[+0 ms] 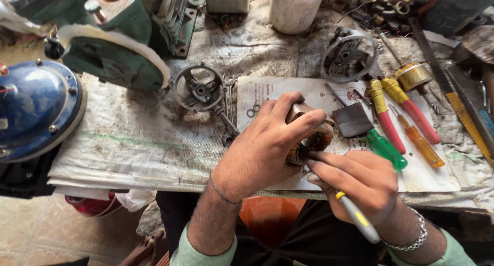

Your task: The person holds a small motor component on a cloth-covered workbench and repeatedly scrapes its surface with a screwdriver-like hand tool, rotating the part with the other hand to work around it. The scraping continues over the same part throughout the episode.

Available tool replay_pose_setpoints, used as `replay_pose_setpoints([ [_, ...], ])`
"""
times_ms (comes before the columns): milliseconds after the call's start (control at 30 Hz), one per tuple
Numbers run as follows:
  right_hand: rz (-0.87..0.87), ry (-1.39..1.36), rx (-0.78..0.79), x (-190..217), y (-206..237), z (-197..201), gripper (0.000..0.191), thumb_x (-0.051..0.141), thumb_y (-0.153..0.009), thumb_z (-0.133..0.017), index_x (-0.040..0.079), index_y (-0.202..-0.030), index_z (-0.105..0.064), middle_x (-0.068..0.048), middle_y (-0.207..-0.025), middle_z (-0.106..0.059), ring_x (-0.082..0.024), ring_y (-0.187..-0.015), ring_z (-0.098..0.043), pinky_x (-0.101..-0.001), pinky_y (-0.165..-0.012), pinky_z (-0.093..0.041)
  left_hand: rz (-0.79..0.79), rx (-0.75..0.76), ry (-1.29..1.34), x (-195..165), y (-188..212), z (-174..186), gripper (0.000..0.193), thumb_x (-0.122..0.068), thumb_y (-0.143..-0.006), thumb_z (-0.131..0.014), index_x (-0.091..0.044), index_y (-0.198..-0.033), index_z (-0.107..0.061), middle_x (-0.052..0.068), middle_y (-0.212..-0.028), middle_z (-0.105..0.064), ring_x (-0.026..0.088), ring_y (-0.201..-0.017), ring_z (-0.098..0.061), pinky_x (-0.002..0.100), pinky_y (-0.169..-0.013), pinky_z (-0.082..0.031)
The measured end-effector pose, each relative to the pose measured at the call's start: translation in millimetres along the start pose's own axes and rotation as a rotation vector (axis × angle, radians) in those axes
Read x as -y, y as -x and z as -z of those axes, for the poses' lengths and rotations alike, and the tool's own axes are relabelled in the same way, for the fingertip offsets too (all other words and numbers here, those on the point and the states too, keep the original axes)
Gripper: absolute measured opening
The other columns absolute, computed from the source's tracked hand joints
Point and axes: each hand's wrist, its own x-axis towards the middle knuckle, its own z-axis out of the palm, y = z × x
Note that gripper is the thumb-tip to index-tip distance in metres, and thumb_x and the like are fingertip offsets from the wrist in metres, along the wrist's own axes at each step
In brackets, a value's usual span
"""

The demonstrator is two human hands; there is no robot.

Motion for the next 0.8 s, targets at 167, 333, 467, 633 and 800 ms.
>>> replay_pose_setpoints([
  [167,-0.067,0.022,0.067,1.9,-1.8,3.7,0.033,0.003,-0.07,-0.08,0.004,-0.102,-0.072,-0.014,-0.1,-0.075,-0.027,-0.073,-0.071,-0.0374,-0.065,-0.055,-0.007,-0.01,0.01,-0.2,-0.2,-0.5,0.095,-0.008,-0.054,-0.088,-0.02,-0.141,-0.052,0.019,-0.145,-0.046,0.043,-0.121,-0.056,0.048,-0.101,-0.053],
  [333,-0.071,0.019,0.116,1.7,-3.6,2.9,0.034,0.002,-0.068,-0.08,0.002,-0.101,-0.073,-0.015,-0.098,-0.075,-0.027,-0.068,-0.069,-0.038,-0.061,-0.053,-0.022,-0.006,0.004,-0.4,-0.6,0.6,0.093,-0.008,-0.055,-0.088,-0.02,-0.14,-0.052,0.02,-0.147,-0.046,0.044,-0.121,-0.056,0.05,-0.101,-0.053],
  [467,-0.043,-0.01,0.059,1.1,-2.5,3.8,0.029,0.004,-0.075,-0.081,0.003,-0.102,-0.071,-0.015,-0.102,-0.075,-0.026,-0.072,-0.07,-0.0367,-0.063,-0.054,-0.04,-0.005,0.008,-1.2,0.5,2.7,0.091,-0.01,-0.056,-0.089,-0.02,-0.14,-0.053,0.02,-0.149,-0.045,0.044,-0.122,-0.055,0.05,-0.101,-0.054],
  [633,-0.026,-0.007,0.074,0.0,-1.5,2.3,0.029,0.003,-0.072,-0.079,0.001,-0.101,-0.073,-0.015,-0.1,-0.076,-0.025,-0.067,-0.069,-0.036,-0.058,-0.052,-0.007,-0.009,0.035,-1.9,-0.4,4.6,0.092,-0.009,-0.057,-0.088,-0.02,-0.14,-0.052,0.019,-0.15,-0.046,0.044,-0.127,-0.055,0.049,-0.102,-0.054],
  [800,-0.097,-0.015,0.122,2.0,-2.7,2.7,0.029,0.002,-0.069,-0.079,0.002,-0.097,-0.074,-0.015,-0.1,-0.076,-0.025,-0.066,-0.069,-0.0367,-0.059,-0.052,0.053,0.009,0.038,-3.3,-2.2,2.7,0.088,-0.013,-0.058,-0.091,-0.021,-0.136,-0.052,0.019,-0.149,-0.045,0.044,-0.122,-0.055,0.05,-0.097,-0.054],
])
